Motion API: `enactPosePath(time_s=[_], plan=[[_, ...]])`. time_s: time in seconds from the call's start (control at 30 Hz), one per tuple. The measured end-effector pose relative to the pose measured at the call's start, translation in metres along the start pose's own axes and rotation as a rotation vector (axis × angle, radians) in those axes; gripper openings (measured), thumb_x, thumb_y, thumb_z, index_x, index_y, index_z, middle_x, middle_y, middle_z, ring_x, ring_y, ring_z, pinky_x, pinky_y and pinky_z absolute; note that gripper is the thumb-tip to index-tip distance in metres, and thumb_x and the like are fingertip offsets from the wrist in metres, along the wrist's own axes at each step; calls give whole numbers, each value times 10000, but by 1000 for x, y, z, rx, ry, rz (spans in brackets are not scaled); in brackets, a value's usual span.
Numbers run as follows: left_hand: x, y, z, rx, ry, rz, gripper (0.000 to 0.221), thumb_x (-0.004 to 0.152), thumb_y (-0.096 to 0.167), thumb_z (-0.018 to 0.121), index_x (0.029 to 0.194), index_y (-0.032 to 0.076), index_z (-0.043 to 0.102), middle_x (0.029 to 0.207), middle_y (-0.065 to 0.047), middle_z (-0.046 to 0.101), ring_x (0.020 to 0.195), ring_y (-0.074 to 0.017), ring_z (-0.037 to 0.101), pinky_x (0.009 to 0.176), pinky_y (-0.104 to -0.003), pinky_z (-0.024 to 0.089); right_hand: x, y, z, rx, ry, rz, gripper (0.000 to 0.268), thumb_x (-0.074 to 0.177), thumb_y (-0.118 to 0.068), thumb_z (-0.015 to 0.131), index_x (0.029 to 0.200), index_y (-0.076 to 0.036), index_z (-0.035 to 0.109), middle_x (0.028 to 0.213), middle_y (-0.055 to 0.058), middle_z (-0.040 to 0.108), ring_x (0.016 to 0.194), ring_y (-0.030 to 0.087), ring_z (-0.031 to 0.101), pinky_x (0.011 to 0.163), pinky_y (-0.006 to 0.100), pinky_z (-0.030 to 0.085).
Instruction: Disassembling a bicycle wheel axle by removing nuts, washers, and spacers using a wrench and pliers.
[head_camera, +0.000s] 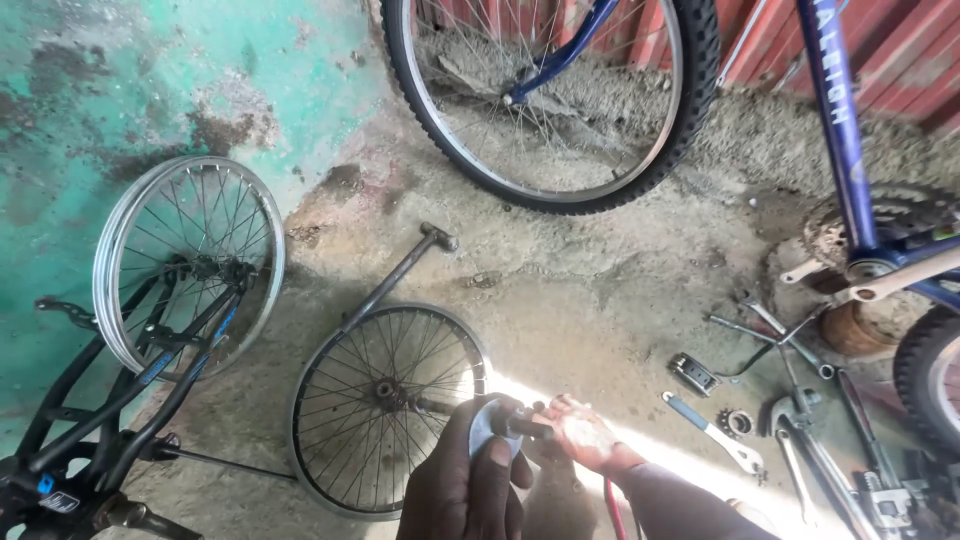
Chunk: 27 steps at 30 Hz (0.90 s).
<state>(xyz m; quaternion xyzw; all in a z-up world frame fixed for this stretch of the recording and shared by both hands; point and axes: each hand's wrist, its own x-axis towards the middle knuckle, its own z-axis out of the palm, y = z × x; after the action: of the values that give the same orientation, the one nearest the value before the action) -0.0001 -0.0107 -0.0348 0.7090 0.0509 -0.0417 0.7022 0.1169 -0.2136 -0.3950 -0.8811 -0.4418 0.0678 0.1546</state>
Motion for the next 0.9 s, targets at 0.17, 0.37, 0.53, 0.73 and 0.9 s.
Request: enactPosePath(time_s=[0.17, 0.37, 0.53, 0.73, 0.9], plan=[[-15, 51, 10, 350, 1, -15, 339, 955, 224, 410, 1155, 154, 673, 727, -35, 743, 525, -129, 658, 461, -308, 492, 5, -24, -140, 560, 45, 311, 148, 885, -252, 708, 910, -176, 832, 775, -60, 779, 632, 83, 656, 578, 248, 519], [-37, 119, 10, 244, 81, -303, 384, 999, 266, 414, 1185, 164, 734, 934, -20, 817, 476, -95, 460, 471, -285, 392, -10, -148, -388, 584, 13, 347, 206, 849, -181, 617, 888, -86, 796, 806, 38, 777, 711, 161, 711, 622, 317, 576], [-47, 124, 12, 273, -56, -175, 482, 1010, 337, 364, 1250, 124, 724, 648, -32, 589, 439, -109, 462, 437, -323, 378, -59, -217, -441, 329, 311, -16, 217, 917, -216, 610, 834, -86, 763, 670, 12, 707, 537, 124, 655, 438, 275, 546], [-62, 129, 17, 341, -184, -109, 542, 1016, 384, 317, 1266, 131, 727, 587, -1, 558, 436, -95, 452, 427, -318, 373, -76, -240, -434, 276, 426, -4, 194, 902, -218, 658, 826, -75, 764, 715, 30, 754, 500, 131, 645, 430, 282, 553], [-59, 127, 20, 399, -188, -173, 508, 1030, 323, 315, 1273, 146, 725, 580, 3, 543, 438, -91, 434, 402, -294, 369, -72, -240, -430, 213, 426, -135, 65, 879, -100, 703, 841, -64, 742, 806, 58, 783, 637, 144, 750, 532, 244, 660]])
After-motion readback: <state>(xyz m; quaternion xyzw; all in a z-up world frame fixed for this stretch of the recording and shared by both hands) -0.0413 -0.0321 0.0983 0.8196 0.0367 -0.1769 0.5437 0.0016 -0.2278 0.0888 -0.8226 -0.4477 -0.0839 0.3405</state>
